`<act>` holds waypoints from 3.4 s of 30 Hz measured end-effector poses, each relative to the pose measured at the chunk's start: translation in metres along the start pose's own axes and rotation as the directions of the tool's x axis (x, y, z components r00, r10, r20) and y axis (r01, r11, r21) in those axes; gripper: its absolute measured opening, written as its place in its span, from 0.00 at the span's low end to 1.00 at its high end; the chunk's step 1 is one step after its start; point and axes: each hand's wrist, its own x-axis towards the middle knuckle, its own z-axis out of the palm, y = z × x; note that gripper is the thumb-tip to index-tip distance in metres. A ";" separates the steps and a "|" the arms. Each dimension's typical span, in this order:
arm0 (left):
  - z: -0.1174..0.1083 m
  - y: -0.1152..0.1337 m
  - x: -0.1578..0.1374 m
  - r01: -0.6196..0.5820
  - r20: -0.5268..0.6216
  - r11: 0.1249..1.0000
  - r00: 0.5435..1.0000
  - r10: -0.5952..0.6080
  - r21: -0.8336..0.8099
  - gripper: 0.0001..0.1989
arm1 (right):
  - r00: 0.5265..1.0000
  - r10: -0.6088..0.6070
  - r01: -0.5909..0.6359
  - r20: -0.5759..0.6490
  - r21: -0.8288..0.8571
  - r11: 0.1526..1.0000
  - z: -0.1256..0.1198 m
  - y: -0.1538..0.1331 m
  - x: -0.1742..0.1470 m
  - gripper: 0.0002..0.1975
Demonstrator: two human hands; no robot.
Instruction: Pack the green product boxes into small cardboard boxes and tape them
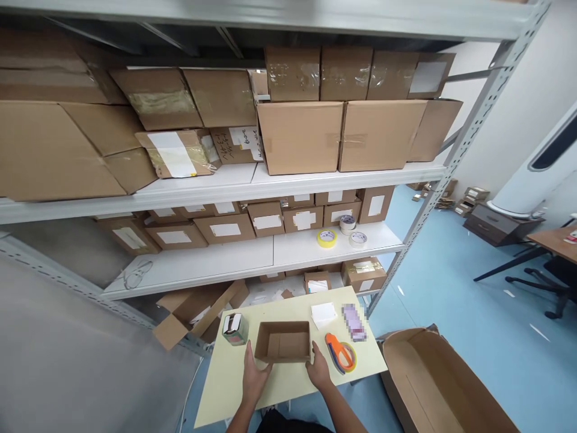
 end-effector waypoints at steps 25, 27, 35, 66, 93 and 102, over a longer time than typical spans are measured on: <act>-0.066 -0.014 -0.164 -0.118 -0.106 0.990 0.986 0.126 0.082 0.13 | 0.756 -0.637 0.649 0.152 -0.050 0.759 0.008 -0.104 -0.052 0.22; -0.071 -0.018 -0.181 -0.090 -0.135 0.993 0.986 0.101 0.082 0.12 | 0.720 -0.663 0.682 0.203 -0.028 0.731 0.014 -0.115 -0.068 0.22; -0.087 -0.035 -0.273 -0.004 -0.316 1.000 0.949 0.001 -0.010 0.11 | 0.524 -0.738 0.799 0.425 0.054 0.599 0.055 -0.135 -0.162 0.21; -0.150 -0.113 -0.767 0.559 -0.712 0.778 0.419 -0.563 -0.286 0.11 | -0.304 0.171 0.949 0.937 0.313 -0.027 0.315 -0.167 -0.668 0.61; -0.172 -0.135 -0.751 0.527 -0.818 0.798 0.294 -0.494 -0.293 0.13 | -0.466 -0.397 0.839 0.790 0.538 0.085 0.263 -0.236 -0.682 0.25; -0.196 -0.113 -0.737 0.474 -0.820 0.848 0.372 -0.436 -0.236 0.14 | -0.377 -0.265 0.891 0.887 0.426 0.159 0.162 -0.183 -0.615 0.18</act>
